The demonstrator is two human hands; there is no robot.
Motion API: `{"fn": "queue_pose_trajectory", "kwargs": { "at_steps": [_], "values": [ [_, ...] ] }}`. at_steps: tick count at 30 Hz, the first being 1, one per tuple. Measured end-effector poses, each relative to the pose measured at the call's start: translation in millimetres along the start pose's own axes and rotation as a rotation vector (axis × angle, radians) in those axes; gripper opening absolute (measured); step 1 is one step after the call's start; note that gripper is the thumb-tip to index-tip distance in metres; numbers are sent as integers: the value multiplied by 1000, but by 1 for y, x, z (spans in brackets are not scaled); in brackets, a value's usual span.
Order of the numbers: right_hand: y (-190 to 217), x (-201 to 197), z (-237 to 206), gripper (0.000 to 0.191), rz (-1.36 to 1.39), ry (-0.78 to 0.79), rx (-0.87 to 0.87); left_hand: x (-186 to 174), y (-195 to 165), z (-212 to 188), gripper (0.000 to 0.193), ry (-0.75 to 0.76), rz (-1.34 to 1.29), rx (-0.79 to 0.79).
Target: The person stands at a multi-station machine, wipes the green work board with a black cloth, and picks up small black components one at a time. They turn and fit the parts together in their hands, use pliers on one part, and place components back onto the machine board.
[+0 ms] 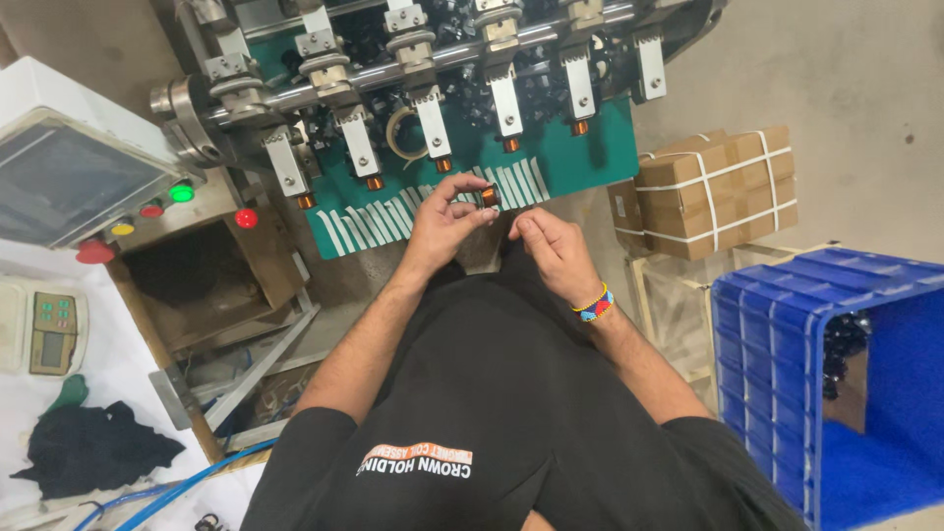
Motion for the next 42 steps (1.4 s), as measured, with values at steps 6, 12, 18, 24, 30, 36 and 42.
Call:
{"fn": "queue_pose_trajectory", "kwargs": {
  "at_steps": [6,12,18,24,30,36,42],
  "values": [
    [6,1,-3,28,-79,-39,10,20,-14,11,41,1,-124,54],
    [-5,-7,5,25,-116,19,-75,51,-8,22,38,-94,-301,20],
    [-15,-39,14,25,-144,182,-134,76,5,40,40,-168,-207,136],
    [-8,-95,15,26,62,258,-261,82,-3,43,42,-172,57,224],
    [-7,-134,30,24,2,309,-285,106,1,31,42,-281,458,263],
    [-9,-134,29,17,-117,342,-395,118,10,40,39,-309,-92,278],
    [-18,-118,25,14,-81,391,-431,131,17,43,39,-327,-330,205]
  ]
}}
Point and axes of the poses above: each hand's wrist, its own z-axis towards the middle knuckle, its own x-axis out of the palm, y = z × x, the point moved 4 cm from there along z, towards the middle knuckle, and after that the axes turned 4 degrees about -z, right-handed, at the moved point
